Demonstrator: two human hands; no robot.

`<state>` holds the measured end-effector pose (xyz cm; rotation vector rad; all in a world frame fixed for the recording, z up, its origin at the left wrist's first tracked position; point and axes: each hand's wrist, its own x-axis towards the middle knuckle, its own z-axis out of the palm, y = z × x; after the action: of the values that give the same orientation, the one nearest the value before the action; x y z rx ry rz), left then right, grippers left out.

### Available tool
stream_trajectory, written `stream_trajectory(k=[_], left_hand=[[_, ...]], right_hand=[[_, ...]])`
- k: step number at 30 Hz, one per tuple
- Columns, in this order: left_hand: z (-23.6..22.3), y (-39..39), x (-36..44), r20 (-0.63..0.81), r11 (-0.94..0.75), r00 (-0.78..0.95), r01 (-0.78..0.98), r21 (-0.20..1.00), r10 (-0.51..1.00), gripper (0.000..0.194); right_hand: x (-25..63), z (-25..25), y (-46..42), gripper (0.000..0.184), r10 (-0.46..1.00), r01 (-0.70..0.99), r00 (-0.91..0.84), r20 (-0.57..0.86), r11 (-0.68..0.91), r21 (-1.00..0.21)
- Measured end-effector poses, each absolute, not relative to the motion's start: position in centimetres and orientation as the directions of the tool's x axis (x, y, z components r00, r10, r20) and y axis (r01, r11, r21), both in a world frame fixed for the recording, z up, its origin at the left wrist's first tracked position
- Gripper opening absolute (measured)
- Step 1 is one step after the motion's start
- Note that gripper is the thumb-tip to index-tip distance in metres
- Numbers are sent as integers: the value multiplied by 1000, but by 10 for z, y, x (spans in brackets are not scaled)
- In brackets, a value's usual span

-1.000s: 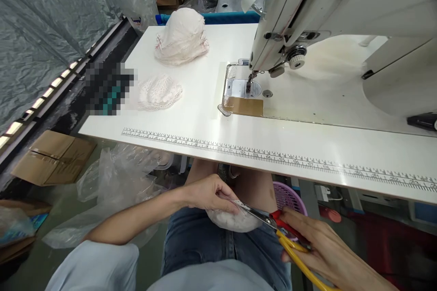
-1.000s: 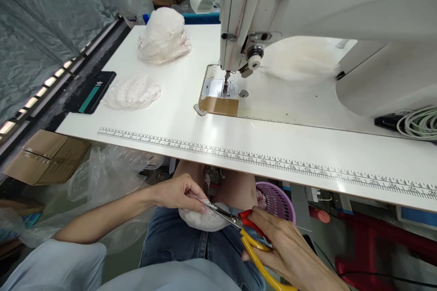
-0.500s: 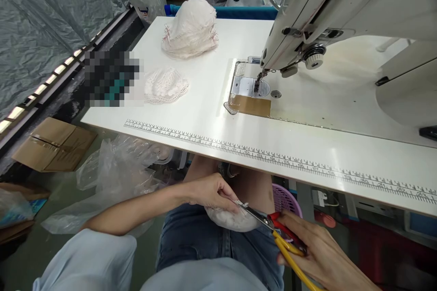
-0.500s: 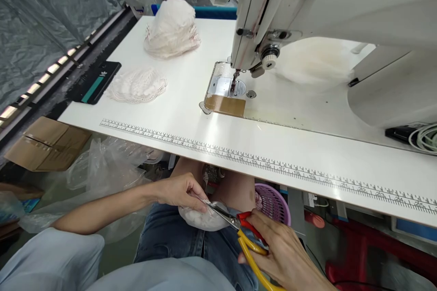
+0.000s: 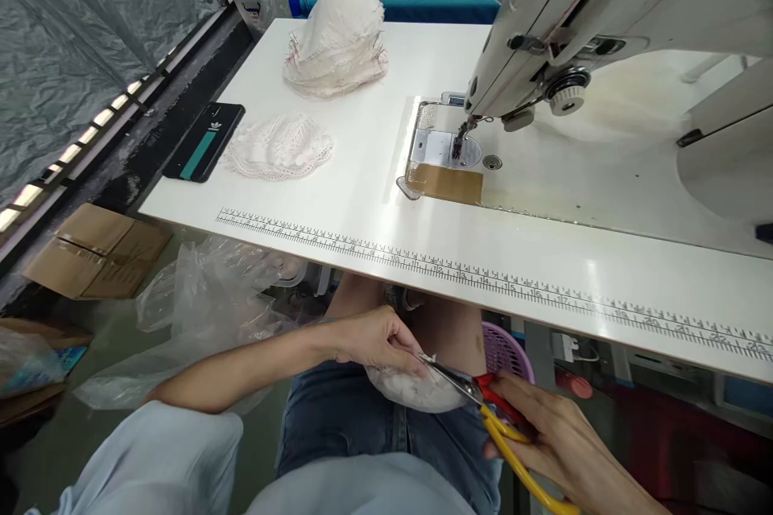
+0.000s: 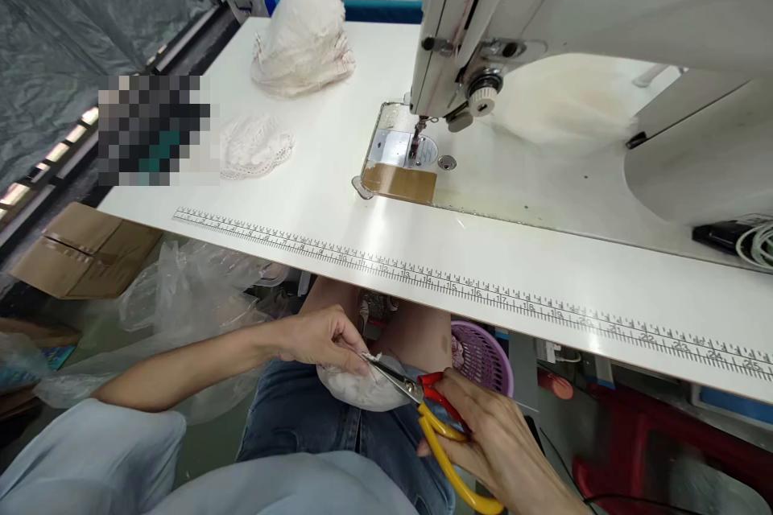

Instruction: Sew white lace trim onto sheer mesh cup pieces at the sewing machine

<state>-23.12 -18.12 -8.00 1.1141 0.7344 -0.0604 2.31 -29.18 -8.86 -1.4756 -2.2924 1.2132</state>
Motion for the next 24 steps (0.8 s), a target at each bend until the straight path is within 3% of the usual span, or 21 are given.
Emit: stream_trajectory(k=[4, 10, 17, 24], left_hand=[[-80, -181, -230, -576, 468, 759, 408, 784, 303, 37], [-79, -180, -229, -568, 469, 766, 400, 788, 302, 31], [-78, -180, -229, -586, 481, 756, 413, 773, 291, 36], [-85, -182, -230, -564, 504, 765, 370, 780, 311, 34]], right_hand=[[23, -88, -293, 14, 807, 686, -510, -299, 172, -707], [23, -89, -291, 24, 830, 711, -490, -266, 204, -673], [23, -89, -290, 13, 819, 682, -502, -277, 178, -710], [22, -98, -297, 27, 869, 669, -432, -240, 131, -731]])
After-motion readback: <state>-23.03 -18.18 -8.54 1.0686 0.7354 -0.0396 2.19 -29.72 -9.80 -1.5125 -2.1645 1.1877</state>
